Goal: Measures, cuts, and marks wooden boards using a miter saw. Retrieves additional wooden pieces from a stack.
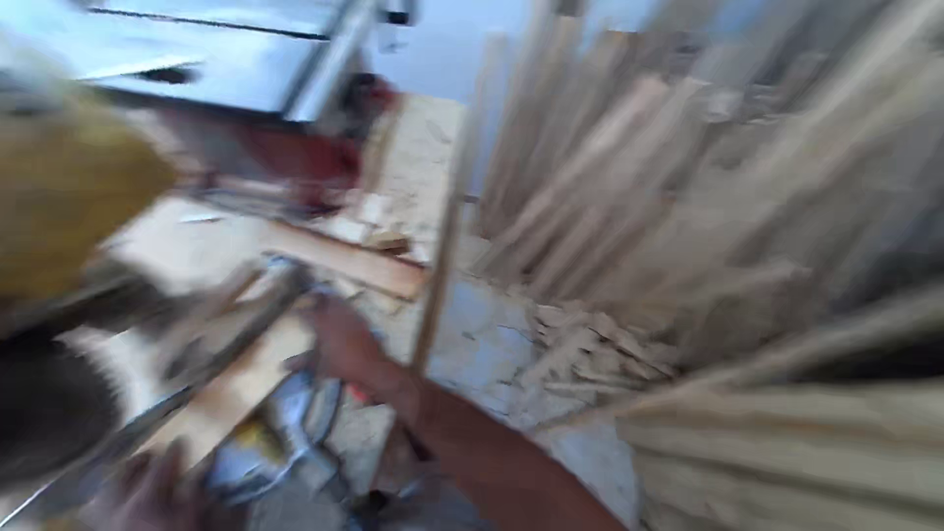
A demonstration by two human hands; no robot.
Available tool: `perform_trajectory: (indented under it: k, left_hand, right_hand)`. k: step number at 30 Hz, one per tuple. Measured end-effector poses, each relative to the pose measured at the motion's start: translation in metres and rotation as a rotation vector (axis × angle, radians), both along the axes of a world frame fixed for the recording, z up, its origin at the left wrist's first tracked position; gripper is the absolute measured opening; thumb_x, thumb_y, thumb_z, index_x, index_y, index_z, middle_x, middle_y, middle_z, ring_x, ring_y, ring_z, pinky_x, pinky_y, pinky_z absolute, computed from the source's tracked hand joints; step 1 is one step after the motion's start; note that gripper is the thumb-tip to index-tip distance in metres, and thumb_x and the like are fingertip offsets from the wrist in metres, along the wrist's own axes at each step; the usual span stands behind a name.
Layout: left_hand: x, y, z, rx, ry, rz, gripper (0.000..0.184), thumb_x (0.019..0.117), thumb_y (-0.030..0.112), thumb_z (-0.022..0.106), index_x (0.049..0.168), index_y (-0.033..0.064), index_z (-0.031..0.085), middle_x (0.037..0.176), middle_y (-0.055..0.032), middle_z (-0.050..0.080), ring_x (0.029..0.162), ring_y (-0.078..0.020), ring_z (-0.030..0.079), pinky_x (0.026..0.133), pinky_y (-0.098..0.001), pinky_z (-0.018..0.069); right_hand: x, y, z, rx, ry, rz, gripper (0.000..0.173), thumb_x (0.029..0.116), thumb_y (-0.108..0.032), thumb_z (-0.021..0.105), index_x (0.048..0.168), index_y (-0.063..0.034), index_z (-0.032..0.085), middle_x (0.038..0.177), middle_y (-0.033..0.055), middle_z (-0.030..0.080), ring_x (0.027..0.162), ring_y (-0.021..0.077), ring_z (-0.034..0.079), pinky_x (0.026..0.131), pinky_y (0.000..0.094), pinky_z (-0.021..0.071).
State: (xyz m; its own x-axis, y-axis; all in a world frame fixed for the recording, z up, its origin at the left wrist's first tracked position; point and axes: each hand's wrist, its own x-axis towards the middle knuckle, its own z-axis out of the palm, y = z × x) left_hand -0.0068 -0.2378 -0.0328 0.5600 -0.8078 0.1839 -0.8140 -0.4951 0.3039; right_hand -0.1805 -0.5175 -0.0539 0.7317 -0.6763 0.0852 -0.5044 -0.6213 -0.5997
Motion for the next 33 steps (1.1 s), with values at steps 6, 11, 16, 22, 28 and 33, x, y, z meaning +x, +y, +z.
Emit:
perform_trajectory:
  k: [6, 11, 16, 22, 28, 33]
  left_hand:
    - [-0.022, 0.085, 0.028, 0.092, 0.331, 0.37, 0.064, 0.089, 0.045, 0.076, 0.139, 0.0076, 0.062, 0.141, -0.0236, 0.058, 0.13, -0.0419, 0.055, 0.108, -0.0604, 0.0464]
    - [-0.044, 0.176, 0.002, 0.55, 0.59, 0.476, 0.114, 0.0674, 0.055, 0.091, 0.159, 0.0132, 0.037, 0.155, -0.0245, 0.044, 0.14, -0.0465, 0.044, 0.113, -0.0643, 0.0385]
    - [-0.064, 0.193, 0.001, 0.363, 0.526, 0.516, 0.097, 0.0737, 0.043, 0.088, 0.153, 0.0057, 0.046, 0.151, -0.0233, 0.05, 0.139, -0.0437, 0.047, 0.114, -0.0591, 0.039]
    - [-0.053, 0.187, 0.086, 0.105, 0.568, 0.276, 0.089, 0.0728, 0.031, 0.092, 0.149, 0.0051, 0.053, 0.145, -0.0252, 0.055, 0.132, -0.0428, 0.055, 0.107, -0.0608, 0.0465]
    - [0.019, 0.069, 0.068, 0.152, 0.468, 0.165, 0.076, 0.0862, 0.032, 0.08, 0.153, 0.016, 0.048, 0.16, -0.0133, 0.041, 0.141, -0.031, 0.049, 0.113, -0.0523, 0.0449]
    - [0.028, 0.036, 0.029, -0.041, 0.592, 0.55, 0.069, 0.0875, 0.042, 0.078, 0.141, 0.0035, 0.057, 0.133, -0.018, 0.061, 0.116, -0.0305, 0.064, 0.102, -0.0484, 0.0523]
  right_hand:
    - [-0.011, -0.001, 0.004, 0.268, -0.189, -0.068, 0.083, 0.0858, -0.045, 0.081, 0.155, -0.0207, 0.043, 0.148, 0.011, 0.055, 0.127, 0.0292, 0.06, 0.102, 0.0575, 0.0532]
    - [-0.026, 0.067, 0.007, 0.104, -0.471, -0.137, 0.056, 0.0941, -0.036, 0.069, 0.136, 0.0008, 0.059, 0.145, 0.0216, 0.057, 0.125, 0.0322, 0.062, 0.102, 0.0511, 0.0537]
    - [-0.016, 0.142, 0.025, 0.174, -0.333, 0.343, 0.038, 0.0958, -0.036, 0.067, 0.117, -0.0044, 0.071, 0.137, 0.0184, 0.064, 0.126, 0.0323, 0.063, 0.104, 0.0495, 0.0529]
    - [0.001, 0.173, 0.049, 0.165, -0.301, 0.762, 0.079, 0.0797, -0.067, 0.077, 0.131, -0.0077, 0.066, 0.146, 0.017, 0.058, 0.135, 0.031, 0.056, 0.109, 0.0493, 0.0504]
    - [0.042, 0.141, 0.058, 0.069, -0.038, 0.335, 0.071, 0.0885, -0.052, 0.074, 0.138, -0.0028, 0.063, 0.143, 0.0198, 0.06, 0.132, 0.0341, 0.059, 0.112, 0.0486, 0.0467]
    - [0.076, 0.101, 0.017, -0.006, 0.118, 0.248, 0.064, 0.0915, -0.059, 0.066, 0.135, -0.013, 0.067, 0.146, 0.0057, 0.06, 0.142, 0.0257, 0.049, 0.123, 0.0462, 0.0316]
